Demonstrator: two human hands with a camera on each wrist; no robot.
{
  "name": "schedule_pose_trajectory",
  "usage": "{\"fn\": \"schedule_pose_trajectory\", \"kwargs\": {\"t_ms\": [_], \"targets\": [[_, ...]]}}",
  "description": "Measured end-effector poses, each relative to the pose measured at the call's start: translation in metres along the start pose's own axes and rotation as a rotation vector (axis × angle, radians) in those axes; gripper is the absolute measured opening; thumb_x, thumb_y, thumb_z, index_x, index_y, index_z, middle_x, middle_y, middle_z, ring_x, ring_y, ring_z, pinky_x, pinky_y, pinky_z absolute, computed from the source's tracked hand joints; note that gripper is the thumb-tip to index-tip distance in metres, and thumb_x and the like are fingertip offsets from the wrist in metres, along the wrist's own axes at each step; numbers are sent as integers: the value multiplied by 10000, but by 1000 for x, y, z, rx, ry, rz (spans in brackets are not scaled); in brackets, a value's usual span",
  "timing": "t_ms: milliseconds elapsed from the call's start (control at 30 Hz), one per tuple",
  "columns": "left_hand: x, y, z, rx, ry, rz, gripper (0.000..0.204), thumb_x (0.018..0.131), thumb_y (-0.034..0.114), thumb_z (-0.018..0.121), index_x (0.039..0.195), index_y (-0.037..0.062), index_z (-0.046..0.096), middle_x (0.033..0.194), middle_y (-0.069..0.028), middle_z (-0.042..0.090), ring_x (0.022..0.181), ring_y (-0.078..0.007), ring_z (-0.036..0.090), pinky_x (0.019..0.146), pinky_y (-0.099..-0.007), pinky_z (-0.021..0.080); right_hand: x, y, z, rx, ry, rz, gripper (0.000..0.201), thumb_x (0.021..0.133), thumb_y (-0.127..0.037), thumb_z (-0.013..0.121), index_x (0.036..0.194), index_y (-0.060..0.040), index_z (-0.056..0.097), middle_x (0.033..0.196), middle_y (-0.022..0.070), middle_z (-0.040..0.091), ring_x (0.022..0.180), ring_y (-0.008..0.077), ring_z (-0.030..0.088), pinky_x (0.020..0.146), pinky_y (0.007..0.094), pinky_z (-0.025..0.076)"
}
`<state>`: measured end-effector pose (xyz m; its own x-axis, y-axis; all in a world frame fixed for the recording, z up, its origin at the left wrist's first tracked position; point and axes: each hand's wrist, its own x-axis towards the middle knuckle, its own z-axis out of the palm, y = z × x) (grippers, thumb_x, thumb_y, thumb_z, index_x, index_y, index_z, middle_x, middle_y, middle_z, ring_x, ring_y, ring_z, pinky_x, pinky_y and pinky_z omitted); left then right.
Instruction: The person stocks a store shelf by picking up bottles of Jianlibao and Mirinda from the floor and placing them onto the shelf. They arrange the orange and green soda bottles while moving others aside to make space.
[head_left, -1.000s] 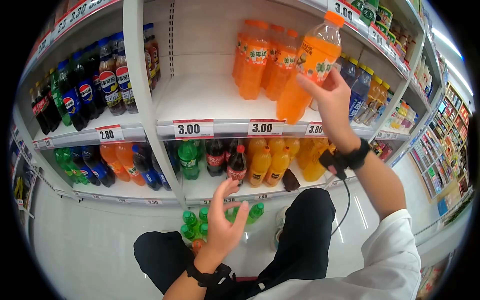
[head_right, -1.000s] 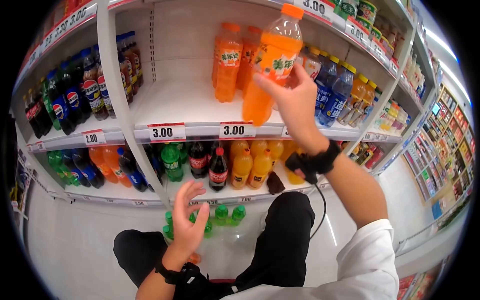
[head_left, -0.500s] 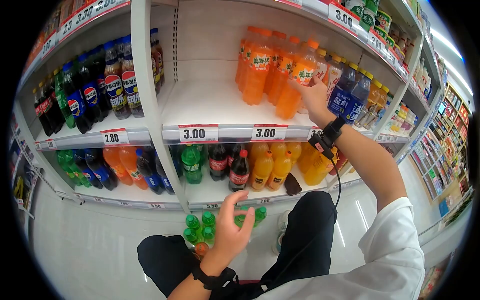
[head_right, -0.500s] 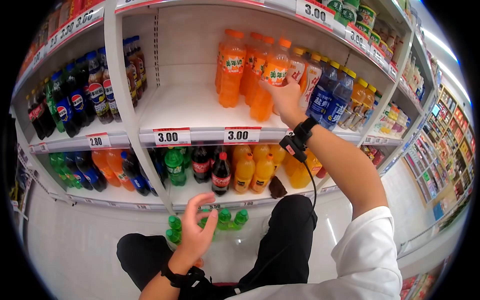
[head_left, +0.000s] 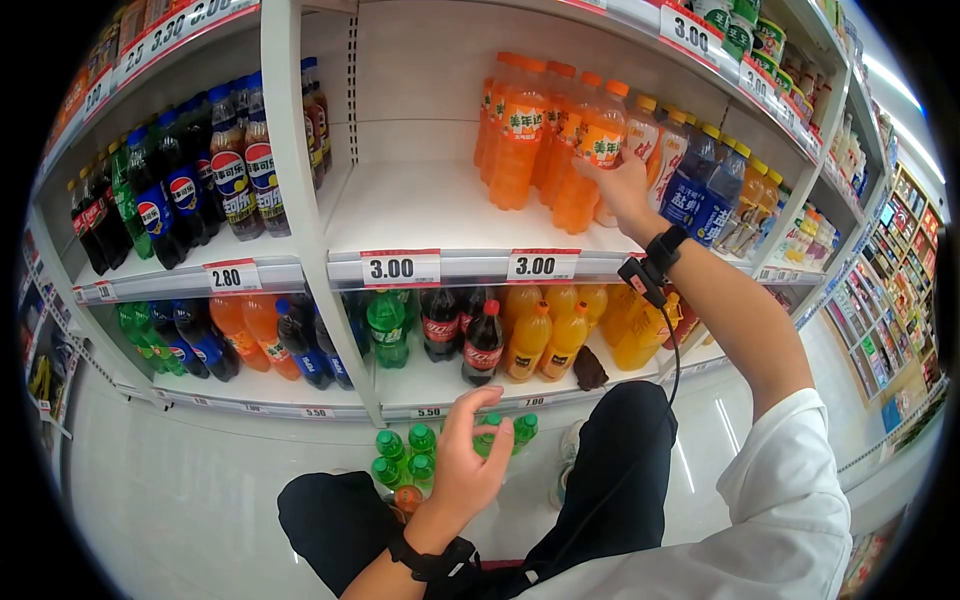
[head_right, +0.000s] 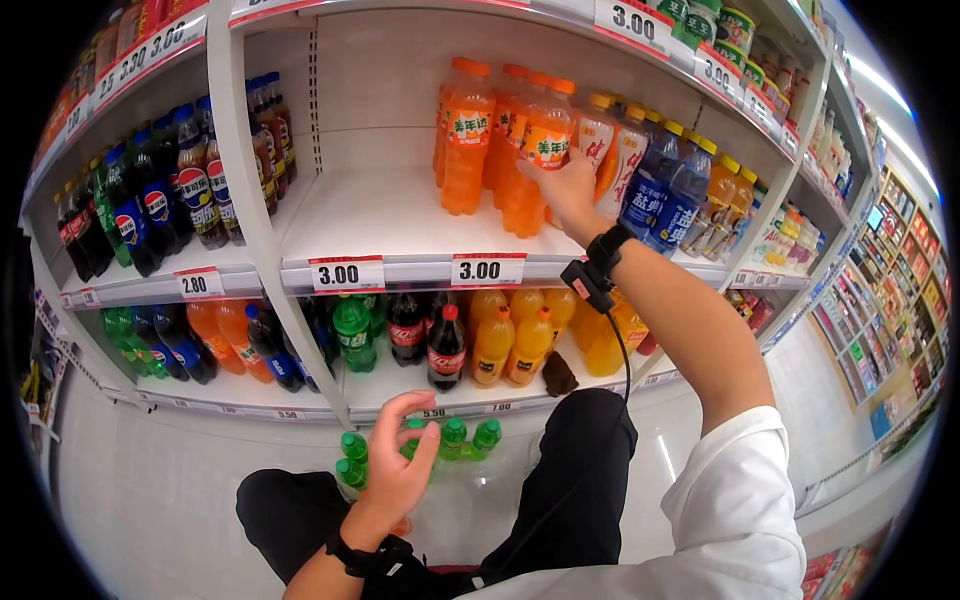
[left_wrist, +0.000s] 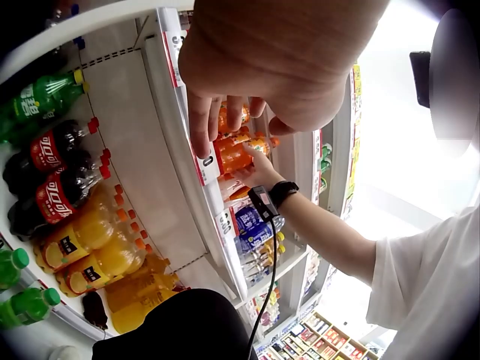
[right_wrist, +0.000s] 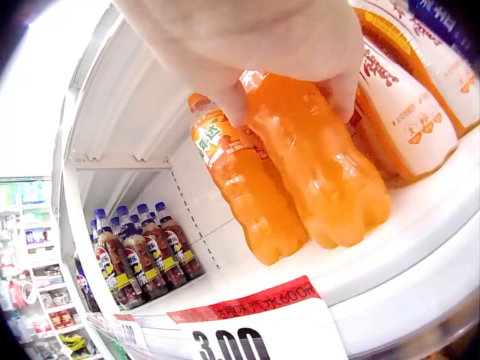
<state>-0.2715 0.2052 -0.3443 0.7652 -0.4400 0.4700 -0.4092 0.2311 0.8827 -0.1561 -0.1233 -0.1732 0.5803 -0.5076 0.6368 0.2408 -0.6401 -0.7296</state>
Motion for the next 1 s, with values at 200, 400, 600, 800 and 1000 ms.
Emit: {"fn": "schedule_pose_trajectory", "kwargs": {"t_ms": [200,400,600,800,1000], "targets": [[-1,1,3,13,-7,0,352,899,40,615,1233,-14,517,1242,-163,558,1111,-245,585,821,-314,550,0,-7,1,-16,-59,31,456,770,-107,804,1122,75,578,1066,161,693,919,205,685,798,318,553],[-2,0,3,30,-13,-12,356,898,42,618,1235,-12,519,1240,-165,561,1105,-247,589,817,-314,552,-1,-11,2,57,-98,63,487,771,-81,800,1160,45,536,1107,145,664,979,205,660,838,319,540],[-4,-2,6,39,-17,-19,352,897,43,622,1231,-13,525,1224,-167,570,1095,-248,598,814,-311,552,1,-5,8,232,-202,163,570,757,-51,809,1214,3,472,1189,120,610,1047,199,623,898,333,522],[-5,0,6,40,-31,-35,343,897,22,618,1228,-6,529,1218,-145,577,1109,-226,592,826,-307,539,7,17,18,256,-134,135,595,726,-81,837,1192,3,476,1177,123,616,1054,196,609,915,336,506],[-5,-1,8,39,-38,-28,347,887,28,623,1218,-22,529,1216,-173,567,1089,-253,599,801,-308,554,8,35,31,127,22,-26,618,704,-93,848,1184,7,473,1145,134,629,1021,217,625,895,334,514]]}}
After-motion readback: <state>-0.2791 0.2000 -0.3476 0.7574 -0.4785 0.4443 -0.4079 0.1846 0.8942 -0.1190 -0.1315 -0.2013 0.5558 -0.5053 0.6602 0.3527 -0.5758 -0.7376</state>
